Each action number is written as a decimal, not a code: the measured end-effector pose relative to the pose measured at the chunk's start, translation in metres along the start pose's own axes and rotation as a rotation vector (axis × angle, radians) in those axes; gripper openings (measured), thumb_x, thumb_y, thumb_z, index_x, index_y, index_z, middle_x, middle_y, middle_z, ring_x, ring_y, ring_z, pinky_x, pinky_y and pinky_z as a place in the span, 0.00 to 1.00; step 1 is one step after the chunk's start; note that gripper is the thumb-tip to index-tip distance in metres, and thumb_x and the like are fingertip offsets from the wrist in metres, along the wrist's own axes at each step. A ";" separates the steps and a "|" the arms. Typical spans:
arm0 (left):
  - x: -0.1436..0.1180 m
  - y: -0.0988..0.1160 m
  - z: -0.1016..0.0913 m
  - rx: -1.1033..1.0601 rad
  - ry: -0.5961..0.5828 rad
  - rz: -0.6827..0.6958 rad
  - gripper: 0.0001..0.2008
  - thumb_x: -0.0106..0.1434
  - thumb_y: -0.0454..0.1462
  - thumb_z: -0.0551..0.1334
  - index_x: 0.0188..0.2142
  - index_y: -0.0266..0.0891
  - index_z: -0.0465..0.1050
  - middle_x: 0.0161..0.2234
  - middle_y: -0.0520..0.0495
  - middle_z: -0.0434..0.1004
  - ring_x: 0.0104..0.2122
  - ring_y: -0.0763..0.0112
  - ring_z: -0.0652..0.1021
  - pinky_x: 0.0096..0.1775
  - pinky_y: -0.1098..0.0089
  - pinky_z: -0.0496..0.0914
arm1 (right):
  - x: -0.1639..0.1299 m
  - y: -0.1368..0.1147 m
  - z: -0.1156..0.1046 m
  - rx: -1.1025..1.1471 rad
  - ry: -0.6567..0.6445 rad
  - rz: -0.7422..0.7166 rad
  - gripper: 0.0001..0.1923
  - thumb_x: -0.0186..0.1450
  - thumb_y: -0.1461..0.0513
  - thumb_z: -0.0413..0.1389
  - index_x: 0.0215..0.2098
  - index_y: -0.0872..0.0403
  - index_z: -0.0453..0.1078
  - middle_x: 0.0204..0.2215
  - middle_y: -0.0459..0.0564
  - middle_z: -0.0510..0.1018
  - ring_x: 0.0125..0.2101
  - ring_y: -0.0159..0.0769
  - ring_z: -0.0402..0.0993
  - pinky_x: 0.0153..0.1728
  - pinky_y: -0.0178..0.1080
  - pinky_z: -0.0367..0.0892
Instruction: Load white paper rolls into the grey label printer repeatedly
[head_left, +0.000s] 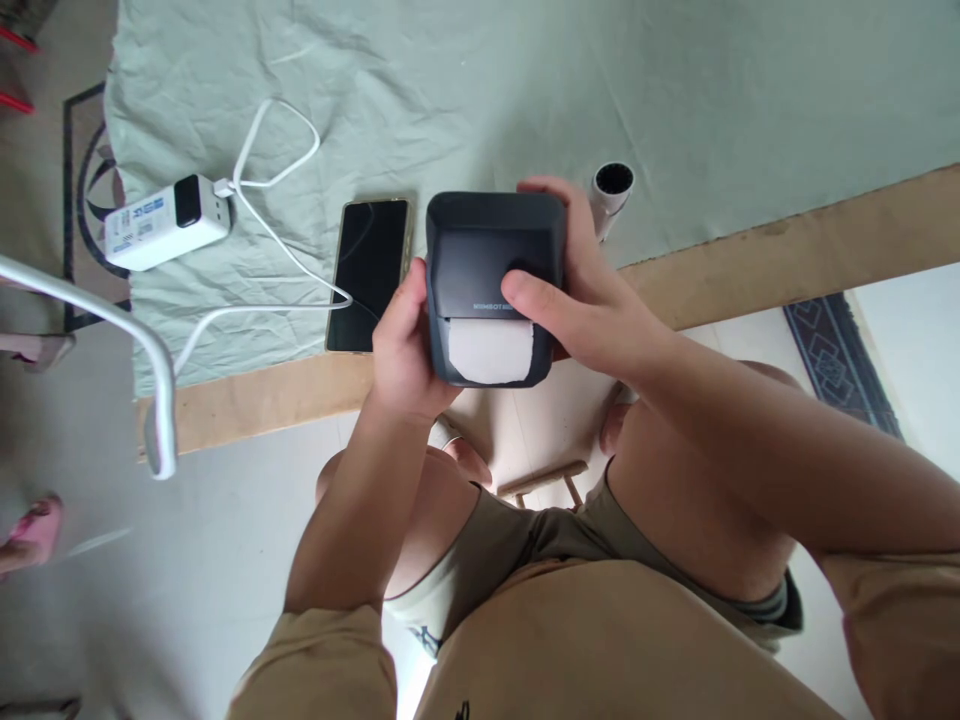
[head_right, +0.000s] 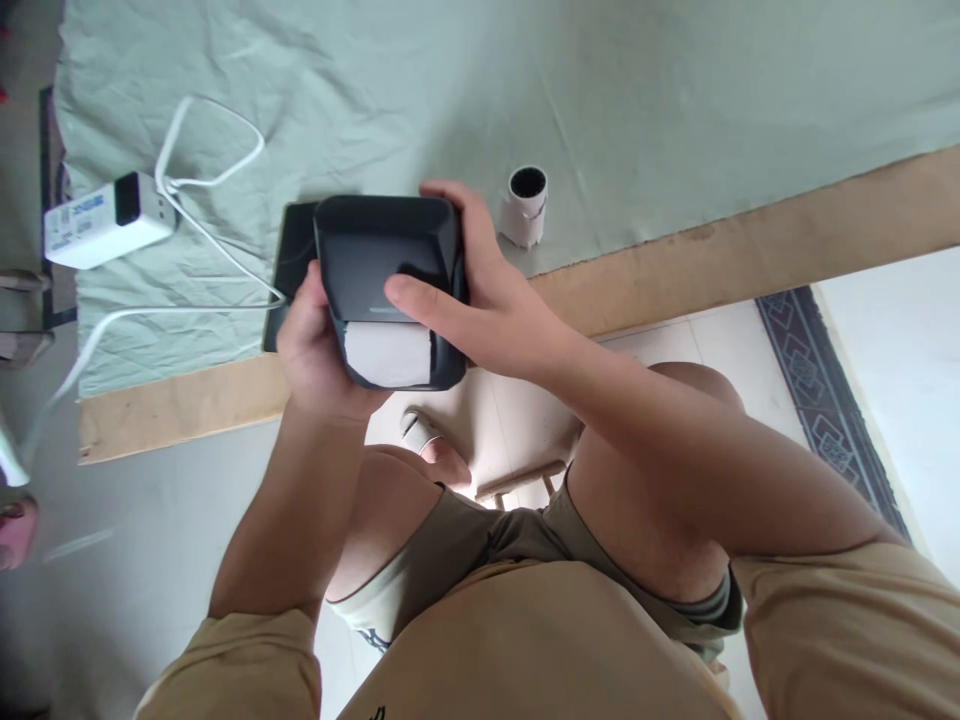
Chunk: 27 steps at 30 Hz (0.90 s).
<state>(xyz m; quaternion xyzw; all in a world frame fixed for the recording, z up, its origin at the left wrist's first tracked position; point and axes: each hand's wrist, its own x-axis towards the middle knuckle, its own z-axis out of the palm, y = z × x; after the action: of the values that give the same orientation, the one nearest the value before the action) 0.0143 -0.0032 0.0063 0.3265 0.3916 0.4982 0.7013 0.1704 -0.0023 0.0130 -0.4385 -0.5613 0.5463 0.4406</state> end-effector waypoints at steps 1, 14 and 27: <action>0.000 0.000 0.000 -0.010 0.008 0.001 0.23 0.68 0.51 0.51 0.43 0.37 0.76 0.47 0.44 0.80 0.61 0.53 0.69 0.58 0.60 0.69 | 0.000 0.001 0.000 -0.011 -0.009 -0.001 0.33 0.62 0.54 0.57 0.60 0.50 0.47 0.54 0.50 0.69 0.50 0.32 0.72 0.48 0.36 0.75; 0.002 -0.001 0.003 -0.139 0.087 -0.015 0.12 0.65 0.41 0.55 0.29 0.39 0.73 0.30 0.49 0.80 0.44 0.64 0.80 0.54 0.66 0.72 | 0.001 0.002 -0.010 -0.216 -0.060 -0.075 0.37 0.60 0.59 0.53 0.65 0.49 0.46 0.57 0.51 0.67 0.56 0.41 0.67 0.56 0.45 0.71; 0.005 0.001 -0.004 -0.139 0.128 -0.099 0.13 0.64 0.41 0.56 0.26 0.39 0.71 0.26 0.47 0.78 0.49 0.57 0.79 0.53 0.60 0.74 | 0.000 0.011 -0.012 -0.239 -0.103 -0.245 0.40 0.59 0.56 0.56 0.65 0.49 0.45 0.64 0.54 0.57 0.61 0.44 0.61 0.64 0.50 0.61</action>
<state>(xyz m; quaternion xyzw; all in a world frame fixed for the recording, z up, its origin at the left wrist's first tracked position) 0.0114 0.0025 0.0039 0.2246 0.4158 0.5089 0.7195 0.1822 0.0001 0.0020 -0.3874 -0.6934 0.4395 0.4194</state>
